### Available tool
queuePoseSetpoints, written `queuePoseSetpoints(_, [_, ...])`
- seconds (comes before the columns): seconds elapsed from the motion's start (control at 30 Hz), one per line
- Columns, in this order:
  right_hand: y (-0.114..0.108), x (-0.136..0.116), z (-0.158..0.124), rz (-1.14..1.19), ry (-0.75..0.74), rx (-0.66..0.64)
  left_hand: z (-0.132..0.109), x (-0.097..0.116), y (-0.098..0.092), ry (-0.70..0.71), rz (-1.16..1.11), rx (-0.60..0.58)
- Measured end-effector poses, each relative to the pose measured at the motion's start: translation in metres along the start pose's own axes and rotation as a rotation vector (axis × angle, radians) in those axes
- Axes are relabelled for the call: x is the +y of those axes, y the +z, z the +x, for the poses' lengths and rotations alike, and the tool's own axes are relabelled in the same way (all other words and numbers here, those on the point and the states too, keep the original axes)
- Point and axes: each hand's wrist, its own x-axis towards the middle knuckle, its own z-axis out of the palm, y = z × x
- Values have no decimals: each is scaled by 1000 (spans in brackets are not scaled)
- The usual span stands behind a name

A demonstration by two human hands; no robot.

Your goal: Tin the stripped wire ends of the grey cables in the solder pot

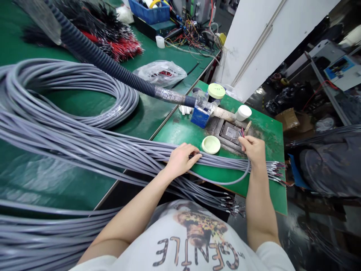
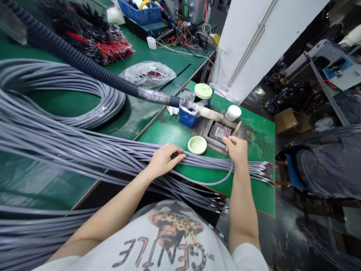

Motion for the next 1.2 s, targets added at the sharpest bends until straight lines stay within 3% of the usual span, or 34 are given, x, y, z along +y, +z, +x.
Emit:
queuePoseSetpoints(0.1, [3, -24, -29, 151, 36, -8, -3, 6, 4, -38, -207, 75])
queuePoseSetpoints(0.2, [8, -43, -53, 261, 58, -30, -7, 22, 17, -181, -612, 150])
queuePoseSetpoints(0.33, [15, -57, -77, 342, 65, -50, -10, 48, 45, -396, -1192, 55])
queuePoseSetpoints(0.5, [22, -64, -94, 347, 37, -105, -9, 72, 67, -460, -1568, 17])
queuePoseSetpoints(0.7, [23, -65, -109, 342, 30, -122, -11, 81, 66, -456, -1750, -37])
queuePoseSetpoints(0.9, [17, -60, -130, 293, -3, -392, -14, 78, 47, -463, -1874, -92])
queuePoseSetpoints(0.97, [18, -60, -134, 266, -45, -454, -14, 77, 49, -499, -1907, -241])
queuePoseSetpoints(1.07, [19, -61, -135, 260, -47, -444, -15, 76, 60, -514, -1908, -480])
queuePoseSetpoints(1.2, [20, -55, -133, 332, 19, -407, -20, 74, 70, -492, -1814, -491])
